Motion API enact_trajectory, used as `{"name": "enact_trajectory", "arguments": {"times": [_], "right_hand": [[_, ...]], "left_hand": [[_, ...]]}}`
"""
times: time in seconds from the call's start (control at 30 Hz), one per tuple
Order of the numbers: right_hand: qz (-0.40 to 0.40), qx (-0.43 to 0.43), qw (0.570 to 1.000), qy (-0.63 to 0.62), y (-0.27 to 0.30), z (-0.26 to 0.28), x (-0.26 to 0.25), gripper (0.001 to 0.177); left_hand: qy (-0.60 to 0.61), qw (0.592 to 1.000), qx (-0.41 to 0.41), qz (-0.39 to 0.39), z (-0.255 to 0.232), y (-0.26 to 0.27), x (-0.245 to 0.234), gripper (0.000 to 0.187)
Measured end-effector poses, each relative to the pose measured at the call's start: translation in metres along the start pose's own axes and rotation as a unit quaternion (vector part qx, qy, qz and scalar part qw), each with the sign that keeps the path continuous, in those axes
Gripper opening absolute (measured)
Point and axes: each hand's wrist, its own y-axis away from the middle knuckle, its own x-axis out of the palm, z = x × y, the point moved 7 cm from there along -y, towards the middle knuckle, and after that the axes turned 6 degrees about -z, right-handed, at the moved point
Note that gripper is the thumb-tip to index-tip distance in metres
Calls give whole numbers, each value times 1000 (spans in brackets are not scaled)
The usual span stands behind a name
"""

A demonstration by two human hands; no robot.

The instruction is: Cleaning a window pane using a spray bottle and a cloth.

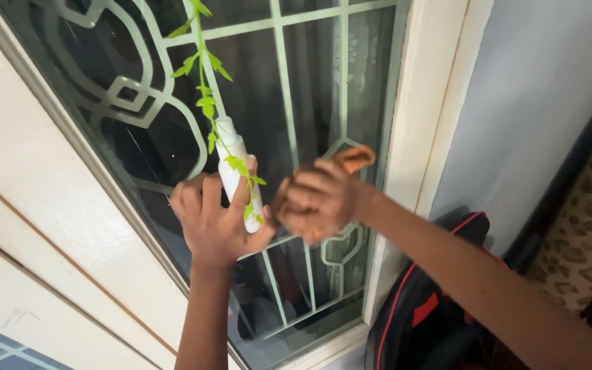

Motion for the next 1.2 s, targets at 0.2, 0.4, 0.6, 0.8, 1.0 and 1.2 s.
{"name": "enact_trajectory", "arguments": {"times": [0.2, 0.4, 0.6, 0.8, 1.0, 1.2], "right_hand": [[-20, 123, 987, 103, -19, -107, -56, 34], [-96, 293, 940, 145, -2, -109, -57, 41], [-105, 312, 931, 157, 46, -51, -46, 45], [-67, 283, 950, 115, 54, -33, -51, 49], [-89, 351, 924, 125, 36, -26, -44, 38], [-115, 466, 865, 147, 34, -10, -27, 37]], "left_hand": [[-11, 1000, -2, 19, -3, 0, -1, 60], [-2, 1000, -4, 27, 0, 7, 4, 62], [-14, 999, -9, 39, 0, 4, 3, 63], [-2, 1000, -13, 28, -3, 2, -1, 60], [-9, 999, -11, 29, 1, -1, -2, 67], [25, 1000, -8, 14, 3, -6, -10, 63]]}}
